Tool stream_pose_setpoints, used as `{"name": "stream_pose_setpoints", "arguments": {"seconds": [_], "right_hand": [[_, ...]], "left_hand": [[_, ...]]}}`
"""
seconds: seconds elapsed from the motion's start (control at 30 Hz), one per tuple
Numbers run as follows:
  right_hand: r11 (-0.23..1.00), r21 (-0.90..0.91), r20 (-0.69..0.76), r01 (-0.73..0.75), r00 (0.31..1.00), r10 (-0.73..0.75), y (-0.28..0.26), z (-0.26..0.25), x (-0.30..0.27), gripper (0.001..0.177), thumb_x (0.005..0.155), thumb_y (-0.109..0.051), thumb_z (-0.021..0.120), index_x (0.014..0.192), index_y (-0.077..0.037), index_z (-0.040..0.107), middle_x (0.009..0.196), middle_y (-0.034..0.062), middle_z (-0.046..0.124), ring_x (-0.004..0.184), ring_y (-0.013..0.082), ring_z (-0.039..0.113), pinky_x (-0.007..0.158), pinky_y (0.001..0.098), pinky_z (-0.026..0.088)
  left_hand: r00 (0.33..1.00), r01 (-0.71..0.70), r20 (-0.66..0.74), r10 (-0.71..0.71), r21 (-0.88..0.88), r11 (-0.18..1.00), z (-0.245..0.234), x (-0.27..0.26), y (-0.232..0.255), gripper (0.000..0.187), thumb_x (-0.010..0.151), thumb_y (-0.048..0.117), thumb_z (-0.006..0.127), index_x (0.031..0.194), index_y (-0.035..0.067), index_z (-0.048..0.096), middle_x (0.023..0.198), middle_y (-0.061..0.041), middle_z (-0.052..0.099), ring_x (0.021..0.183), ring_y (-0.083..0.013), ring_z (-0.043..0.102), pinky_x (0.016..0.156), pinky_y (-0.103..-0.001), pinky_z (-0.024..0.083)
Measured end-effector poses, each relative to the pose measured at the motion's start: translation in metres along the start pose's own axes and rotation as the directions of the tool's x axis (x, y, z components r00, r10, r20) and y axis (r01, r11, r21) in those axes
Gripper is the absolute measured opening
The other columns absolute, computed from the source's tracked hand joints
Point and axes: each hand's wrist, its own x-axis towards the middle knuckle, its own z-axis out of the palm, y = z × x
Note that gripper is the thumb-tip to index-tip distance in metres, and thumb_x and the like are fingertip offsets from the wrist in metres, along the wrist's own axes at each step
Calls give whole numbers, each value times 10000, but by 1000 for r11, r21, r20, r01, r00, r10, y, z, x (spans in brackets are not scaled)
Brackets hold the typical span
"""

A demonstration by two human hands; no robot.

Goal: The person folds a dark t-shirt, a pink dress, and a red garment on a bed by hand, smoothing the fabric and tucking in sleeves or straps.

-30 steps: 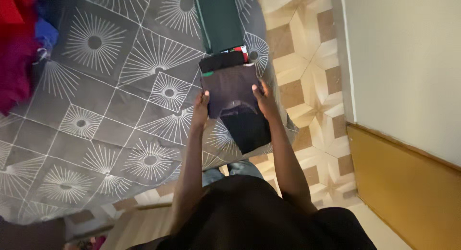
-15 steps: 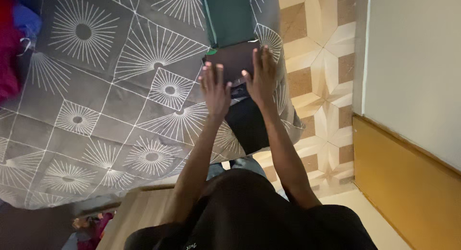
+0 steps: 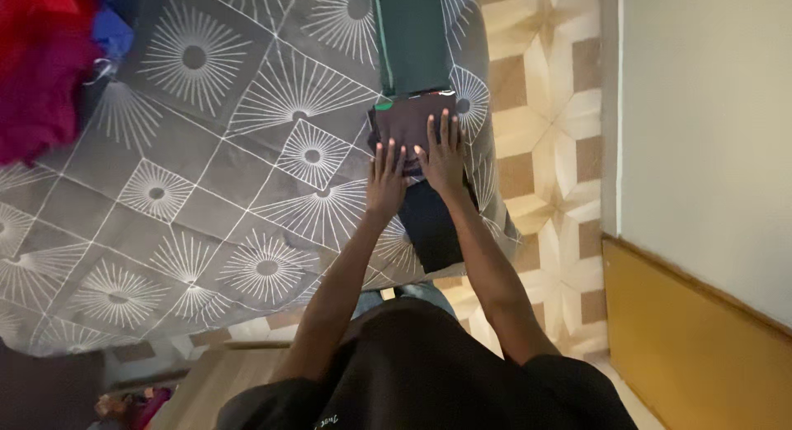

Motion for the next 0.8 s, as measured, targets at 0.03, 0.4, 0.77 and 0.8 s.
{"name": "stream_pose_setpoints", "arguments": {"seconds": [0.03,0.4,0.77,0.8], "right_hand": [[999,14,34,-34,999,33,-3,-1,-10,757,1036,-476,571,1612,-56,316,1666,265,169,1512,516,213,1196,655,232],[983,160,-71,-89,992,102,-74,-1,-139,742,1012,-367,599,1585,13,321,1647,318,196,1503,513,221,1200,633,198],[682,704,205,-198,976,72,-236,15,-187,291,950,-187,656,1208,-59,695,1102,153,766,1035,272,758,886,384,588],[684,708,195,-177,979,52,-257,18,-189,291,950,-187,656,1208,-59,695,1102,153,766,1035,272,758,886,384,588]], "left_hand": [[1000,2,-16,-2,4,1000,4,-14,-1,761,974,360,583,1622,127,259,1703,-171,114,1574,-400,88,1232,-585,203],[974,171,-59,-219,-446,879,42,-181,-22,675,980,133,586,1566,24,270,1614,-235,317,1484,-422,338,1210,-491,296],[855,200,-196,-480,-731,653,-11,-271,-103,596,960,98,614,1537,63,467,1304,-261,583,1205,-404,583,1048,-438,487],[857,258,-91,-507,-776,575,-16,-284,-117,568,997,106,585,1559,79,505,1117,-287,654,1069,-392,658,988,-420,550]]}}
